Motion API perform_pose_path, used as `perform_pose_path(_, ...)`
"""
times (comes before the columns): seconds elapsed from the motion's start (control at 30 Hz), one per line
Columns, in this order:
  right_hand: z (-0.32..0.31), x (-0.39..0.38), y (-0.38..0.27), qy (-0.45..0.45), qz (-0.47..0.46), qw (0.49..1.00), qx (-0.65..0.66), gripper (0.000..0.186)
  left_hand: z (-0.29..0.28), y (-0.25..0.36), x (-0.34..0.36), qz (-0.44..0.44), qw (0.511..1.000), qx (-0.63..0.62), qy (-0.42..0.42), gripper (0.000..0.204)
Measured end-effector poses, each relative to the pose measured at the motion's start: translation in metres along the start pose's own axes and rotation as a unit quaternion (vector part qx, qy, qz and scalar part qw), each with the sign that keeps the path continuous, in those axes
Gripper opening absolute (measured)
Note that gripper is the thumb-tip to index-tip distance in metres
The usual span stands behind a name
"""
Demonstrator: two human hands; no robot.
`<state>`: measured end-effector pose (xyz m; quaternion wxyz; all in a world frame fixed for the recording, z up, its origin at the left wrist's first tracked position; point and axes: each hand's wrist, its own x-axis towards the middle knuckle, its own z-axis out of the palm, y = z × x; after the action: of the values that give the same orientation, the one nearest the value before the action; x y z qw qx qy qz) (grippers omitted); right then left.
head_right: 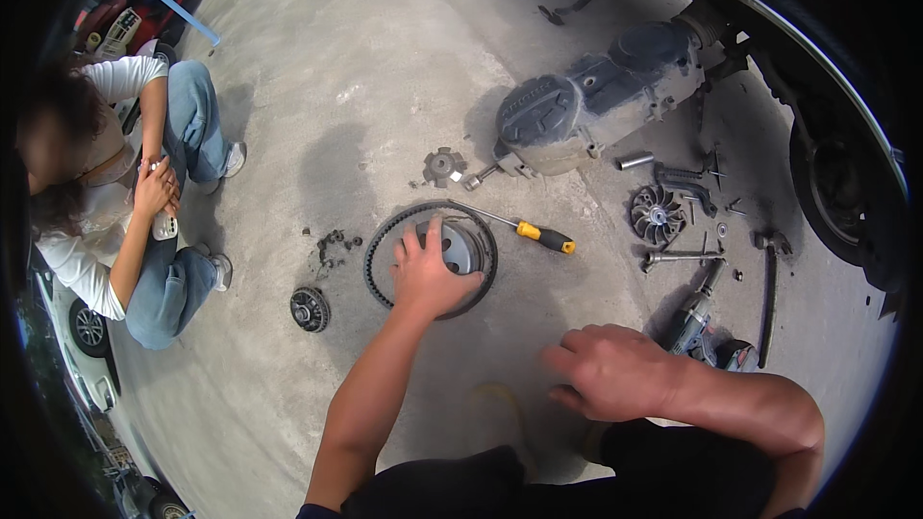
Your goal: The person removes the rear cover of a scooter using a power drill, then disassembles the variator and clutch assembly. They inspect the components on the floor, remove the drive belt, and separate the clutch parts. The person then walks to a tool cabinet and retrieves a wrench.
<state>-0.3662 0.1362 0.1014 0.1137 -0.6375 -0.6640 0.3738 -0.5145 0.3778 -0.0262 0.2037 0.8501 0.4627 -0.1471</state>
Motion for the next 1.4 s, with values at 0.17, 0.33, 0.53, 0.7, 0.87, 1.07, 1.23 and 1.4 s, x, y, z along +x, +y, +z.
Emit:
perform_pose_path(0.17,0.003,-0.008,0.027,0.005,0.038,0.999,-0.01,0.035,0.006,-0.005,-0.027,0.002,0.994,0.085,0.074,0.118)
perform_pose_path(0.33,0.017,0.005,0.05,0.003,0.01,1.0,0.024,0.036,-0.009,-0.028,-0.047,0.098,0.955,-0.178,0.214,0.118)
perform_pose_path(0.53,0.022,0.035,0.068,0.084,0.072,0.976,0.185,0.043,-0.014,-0.052,-0.089,0.013,0.426,-0.904,-0.037,0.085)
perform_pose_path(0.7,0.024,0.053,0.06,0.089,0.076,0.952,0.283,0.038,0.004,-0.031,-0.11,0.045,0.288,-0.95,-0.113,0.082)
perform_pose_path(0.87,0.025,0.051,0.057,0.107,0.135,0.897,0.407,0.035,0.004,-0.012,-0.107,0.051,0.328,-0.936,-0.12,0.079)
perform_pose_path(1.07,0.032,0.047,0.061,0.111,0.167,0.828,0.524,0.031,0.013,-0.001,-0.109,0.043,0.355,-0.922,-0.146,0.068)
perform_pose_path(1.23,0.034,0.049,0.061,0.102,0.189,0.836,0.505,0.034,0.03,-0.002,-0.116,0.023,0.324,-0.935,-0.142,0.055)
perform_pose_path(1.4,0.038,0.055,0.056,0.131,0.184,0.888,0.399,0.036,0.028,0.003,-0.127,0.073,0.449,-0.88,-0.137,0.05)
